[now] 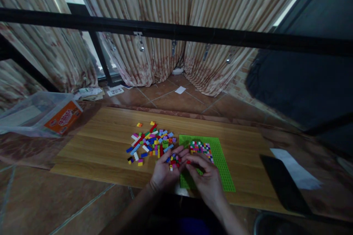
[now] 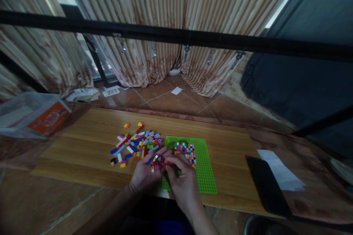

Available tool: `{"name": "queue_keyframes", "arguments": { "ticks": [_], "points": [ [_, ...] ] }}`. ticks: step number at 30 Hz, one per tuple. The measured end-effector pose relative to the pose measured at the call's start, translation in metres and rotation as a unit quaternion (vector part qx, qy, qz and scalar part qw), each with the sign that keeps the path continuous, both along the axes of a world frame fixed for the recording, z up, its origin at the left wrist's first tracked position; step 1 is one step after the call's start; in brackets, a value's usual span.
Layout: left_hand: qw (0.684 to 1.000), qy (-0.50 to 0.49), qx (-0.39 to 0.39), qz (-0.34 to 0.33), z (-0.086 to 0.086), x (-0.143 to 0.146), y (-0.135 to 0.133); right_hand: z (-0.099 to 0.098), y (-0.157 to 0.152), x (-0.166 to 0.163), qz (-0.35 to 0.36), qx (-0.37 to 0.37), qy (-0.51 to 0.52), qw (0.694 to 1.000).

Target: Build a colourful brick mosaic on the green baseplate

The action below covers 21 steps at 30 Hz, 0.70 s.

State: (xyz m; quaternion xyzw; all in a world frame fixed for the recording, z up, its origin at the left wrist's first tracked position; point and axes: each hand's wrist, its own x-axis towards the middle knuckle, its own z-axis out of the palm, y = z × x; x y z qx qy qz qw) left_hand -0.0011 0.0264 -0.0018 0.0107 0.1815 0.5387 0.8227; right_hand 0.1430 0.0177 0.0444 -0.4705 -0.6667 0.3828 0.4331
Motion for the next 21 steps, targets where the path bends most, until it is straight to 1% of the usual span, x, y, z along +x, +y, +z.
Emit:
{"name": "queue_keyframes", "arguments": {
  "ticks": [4, 8, 11, 16, 21],
  "points": [
    [1.000, 0.003, -0.003, 0.005, -0.002, 0.000, -0.001, -0.002, 0.014, 0.018, -0.021, 0.005, -0.009, 1.000],
    [1.000, 0.007, -0.010, 0.003, 0.000, 0.000, -0.002, -0.008, 0.036, 0.040, -0.063, 0.023, -0.028, 0.997],
    [1.000, 0.010, -0.013, 0.002, 0.000, 0.001, -0.002, -0.013, 0.053, 0.050, -0.081, 0.028, -0.037, 0.996],
    [1.000, 0.003, -0.005, 0.005, -0.003, 0.001, -0.001, -0.023, 0.072, 0.053, -0.081, 0.023, -0.058, 0.995],
    [1.000, 0.018, -0.011, 0.002, 0.000, 0.002, -0.002, -0.030, 0.080, 0.053, -0.072, 0.027, -0.057, 0.995]
  ]
}}
